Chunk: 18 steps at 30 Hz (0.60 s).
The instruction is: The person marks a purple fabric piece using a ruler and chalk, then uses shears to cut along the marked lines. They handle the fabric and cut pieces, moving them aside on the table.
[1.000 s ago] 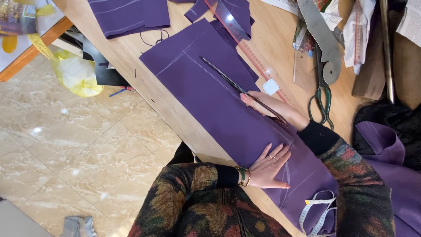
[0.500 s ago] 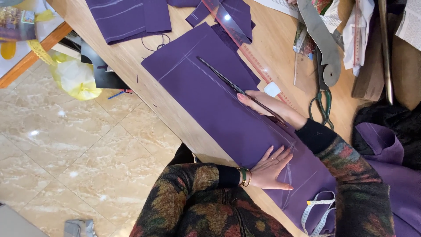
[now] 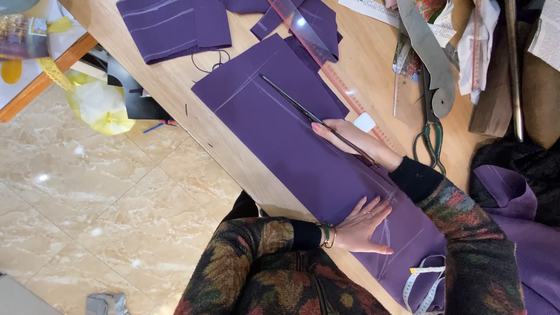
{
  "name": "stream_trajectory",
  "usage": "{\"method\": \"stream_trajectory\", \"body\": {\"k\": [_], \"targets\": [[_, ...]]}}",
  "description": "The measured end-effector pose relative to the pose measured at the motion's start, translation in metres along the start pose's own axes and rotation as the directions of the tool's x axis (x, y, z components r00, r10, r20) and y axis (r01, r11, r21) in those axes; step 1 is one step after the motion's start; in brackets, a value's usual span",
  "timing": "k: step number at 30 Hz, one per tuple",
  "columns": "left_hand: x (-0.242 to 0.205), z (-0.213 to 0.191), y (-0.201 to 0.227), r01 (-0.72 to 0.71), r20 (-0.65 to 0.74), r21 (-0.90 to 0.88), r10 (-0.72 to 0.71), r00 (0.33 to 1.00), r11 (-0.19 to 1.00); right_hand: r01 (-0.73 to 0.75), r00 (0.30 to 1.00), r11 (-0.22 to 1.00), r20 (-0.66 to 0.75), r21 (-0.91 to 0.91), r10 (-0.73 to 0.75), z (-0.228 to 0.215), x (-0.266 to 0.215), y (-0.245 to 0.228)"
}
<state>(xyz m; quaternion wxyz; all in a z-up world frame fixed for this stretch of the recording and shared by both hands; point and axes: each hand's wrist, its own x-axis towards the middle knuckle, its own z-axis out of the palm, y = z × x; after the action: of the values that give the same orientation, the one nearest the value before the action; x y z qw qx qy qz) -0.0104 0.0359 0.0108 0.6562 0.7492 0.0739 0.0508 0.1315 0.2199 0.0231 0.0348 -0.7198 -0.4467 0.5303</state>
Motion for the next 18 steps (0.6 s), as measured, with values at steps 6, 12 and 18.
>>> {"method": "stream_trajectory", "body": {"k": [6, 12, 18], "targets": [[-0.006, -0.020, 0.001, -0.064, 0.010, -0.039, 0.065, 0.998, 0.997, -0.024, 0.998, 0.999, 0.051, 0.043, 0.022, -0.010, -0.020, -0.030], [-0.021, -0.081, -0.008, -0.154, -0.031, 0.165, 0.161, 0.986, 0.974, 0.006, 0.998, 0.999, 0.059, 0.034, -0.008, -0.010, -0.016, -0.034], [-0.061, -0.175, -0.046, -0.019, -0.491, 0.500, 0.302, 0.818, 0.866, 0.040, 0.998, 0.999, 0.041, -0.014, -0.040, -0.007, -0.006, -0.033]]}}
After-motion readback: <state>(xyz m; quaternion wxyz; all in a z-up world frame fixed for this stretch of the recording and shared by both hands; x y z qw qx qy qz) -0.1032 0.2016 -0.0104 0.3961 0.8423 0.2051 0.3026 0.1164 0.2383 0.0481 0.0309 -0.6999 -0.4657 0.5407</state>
